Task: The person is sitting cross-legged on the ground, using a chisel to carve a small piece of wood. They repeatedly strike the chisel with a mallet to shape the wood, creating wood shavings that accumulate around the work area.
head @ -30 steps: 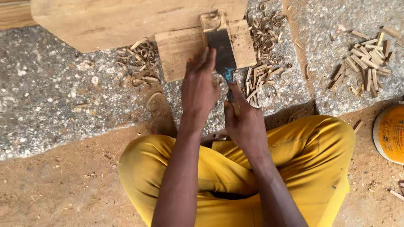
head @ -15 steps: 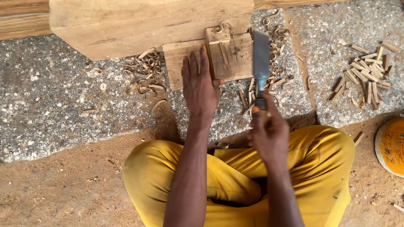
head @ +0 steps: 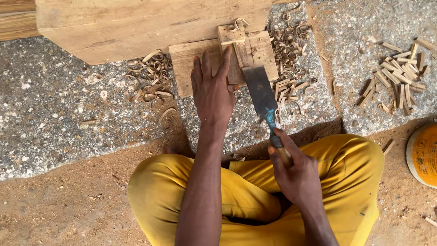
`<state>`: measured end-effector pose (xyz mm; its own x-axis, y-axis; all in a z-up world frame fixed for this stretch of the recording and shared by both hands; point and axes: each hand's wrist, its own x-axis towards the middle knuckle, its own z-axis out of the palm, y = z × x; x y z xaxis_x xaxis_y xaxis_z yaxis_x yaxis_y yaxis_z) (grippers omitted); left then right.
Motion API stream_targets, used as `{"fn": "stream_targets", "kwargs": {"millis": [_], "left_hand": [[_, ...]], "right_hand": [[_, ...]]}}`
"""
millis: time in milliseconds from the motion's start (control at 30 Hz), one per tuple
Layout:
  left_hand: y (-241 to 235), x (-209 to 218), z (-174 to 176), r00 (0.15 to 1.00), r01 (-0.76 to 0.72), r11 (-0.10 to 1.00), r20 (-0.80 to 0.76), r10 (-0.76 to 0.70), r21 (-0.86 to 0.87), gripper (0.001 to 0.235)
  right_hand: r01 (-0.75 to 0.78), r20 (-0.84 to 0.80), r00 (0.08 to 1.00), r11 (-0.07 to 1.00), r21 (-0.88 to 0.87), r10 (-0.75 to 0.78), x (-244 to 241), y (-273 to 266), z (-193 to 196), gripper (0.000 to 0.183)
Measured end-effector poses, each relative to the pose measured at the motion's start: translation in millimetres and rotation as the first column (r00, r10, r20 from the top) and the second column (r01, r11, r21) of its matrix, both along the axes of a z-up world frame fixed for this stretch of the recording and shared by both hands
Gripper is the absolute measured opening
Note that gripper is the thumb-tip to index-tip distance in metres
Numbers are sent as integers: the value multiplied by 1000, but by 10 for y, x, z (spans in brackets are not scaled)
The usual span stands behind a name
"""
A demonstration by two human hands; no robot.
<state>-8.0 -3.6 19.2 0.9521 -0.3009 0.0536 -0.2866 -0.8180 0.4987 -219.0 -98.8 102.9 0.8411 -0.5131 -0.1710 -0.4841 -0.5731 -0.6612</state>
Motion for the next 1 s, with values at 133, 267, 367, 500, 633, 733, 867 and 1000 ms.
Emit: {"fn": "stream_targets", "kwargs": {"millis": [133, 267, 367, 500, 633, 733, 867, 1000], "left_hand": [[-7, 17, 9, 998, 58, 995, 21, -60, 87, 91], [42, 54, 53, 995, 83, 985, 45, -90, 153, 79], [43, 31, 72, 997, 76, 992, 12, -77, 106, 75], [41, 27, 102, 998, 49, 989, 30, -54, 137, 75], [36, 26, 117, 998, 43, 993, 33, -47, 109, 72], [44, 36, 137, 999, 48, 995, -18, -46, 91, 72], [40, 22, 171, 999, 44, 996, 1, -44, 79, 71], [36, -92, 328, 993, 78, 991, 77, -87, 110, 82]], "right_hand": [[-16, 4, 1000, 1000, 13, 16, -67, -7, 2, 47], [-55, 67, 996, 998, -18, 56, -44, -19, -1, 45], [-58, 65, 996, 998, -7, 59, -13, -20, 19, 45], [-42, 25, 999, 999, -5, 43, 54, -23, 44, 46], [-77, 64, 995, 997, 6, 77, 98, -19, 24, 46], [-91, 17, 996, 996, 1, 91, 119, -12, 12, 48], [-154, 121, 980, 988, -26, 156, 154, 0, 32, 46], [-163, 78, 983, 984, -71, 168, 284, 26, 66, 47]]}}
